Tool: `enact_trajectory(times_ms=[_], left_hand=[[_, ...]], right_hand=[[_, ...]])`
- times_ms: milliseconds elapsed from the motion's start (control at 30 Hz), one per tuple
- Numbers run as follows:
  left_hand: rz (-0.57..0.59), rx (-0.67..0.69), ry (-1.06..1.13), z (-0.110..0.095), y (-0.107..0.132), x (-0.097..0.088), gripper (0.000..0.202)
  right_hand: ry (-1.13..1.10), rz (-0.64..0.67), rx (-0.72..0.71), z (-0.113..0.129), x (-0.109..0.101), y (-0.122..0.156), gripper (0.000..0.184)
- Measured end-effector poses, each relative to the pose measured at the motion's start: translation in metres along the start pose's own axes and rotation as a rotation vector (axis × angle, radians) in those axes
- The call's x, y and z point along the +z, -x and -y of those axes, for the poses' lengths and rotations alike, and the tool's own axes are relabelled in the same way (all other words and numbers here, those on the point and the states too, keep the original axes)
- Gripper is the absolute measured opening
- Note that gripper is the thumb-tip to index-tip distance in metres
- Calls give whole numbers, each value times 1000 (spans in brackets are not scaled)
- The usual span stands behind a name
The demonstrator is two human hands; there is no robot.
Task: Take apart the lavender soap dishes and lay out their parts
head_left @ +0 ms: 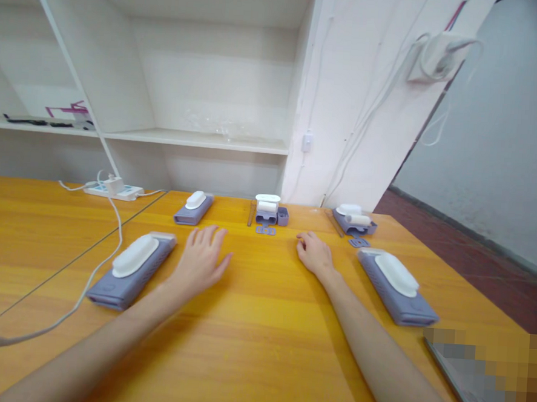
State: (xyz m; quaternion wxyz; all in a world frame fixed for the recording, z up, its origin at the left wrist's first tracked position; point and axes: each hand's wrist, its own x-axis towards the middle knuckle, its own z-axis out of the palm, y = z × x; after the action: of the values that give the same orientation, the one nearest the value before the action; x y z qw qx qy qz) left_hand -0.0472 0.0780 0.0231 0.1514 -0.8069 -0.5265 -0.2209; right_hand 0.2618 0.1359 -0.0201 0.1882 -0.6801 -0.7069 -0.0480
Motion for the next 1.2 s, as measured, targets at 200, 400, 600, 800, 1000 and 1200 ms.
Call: enact_trajectory(times_ms=[200, 400, 600, 800, 1000, 1200], left_hand=[[44, -401, -478, 66, 34, -32, 49], [216, -458, -386, 74, 54, -31, 55], [233, -111, 59, 33, 18, -10, 62], [193, 214, 524, -34, -36, 21, 54], [128, 305, 506, -73, -61, 40, 61], [28, 141, 400, -70, -53, 54, 73]], right_hand=[[32, -3, -12, 1, 2, 0, 29], [59, 1, -29, 2, 1, 1, 28], [33, -16, -34, 5, 0, 2, 28], [-303, -159, -119, 9, -6, 6, 38], [-611, -151, -185, 13, -5, 8, 42], [-539, -102, -235, 16, -7, 9, 39]])
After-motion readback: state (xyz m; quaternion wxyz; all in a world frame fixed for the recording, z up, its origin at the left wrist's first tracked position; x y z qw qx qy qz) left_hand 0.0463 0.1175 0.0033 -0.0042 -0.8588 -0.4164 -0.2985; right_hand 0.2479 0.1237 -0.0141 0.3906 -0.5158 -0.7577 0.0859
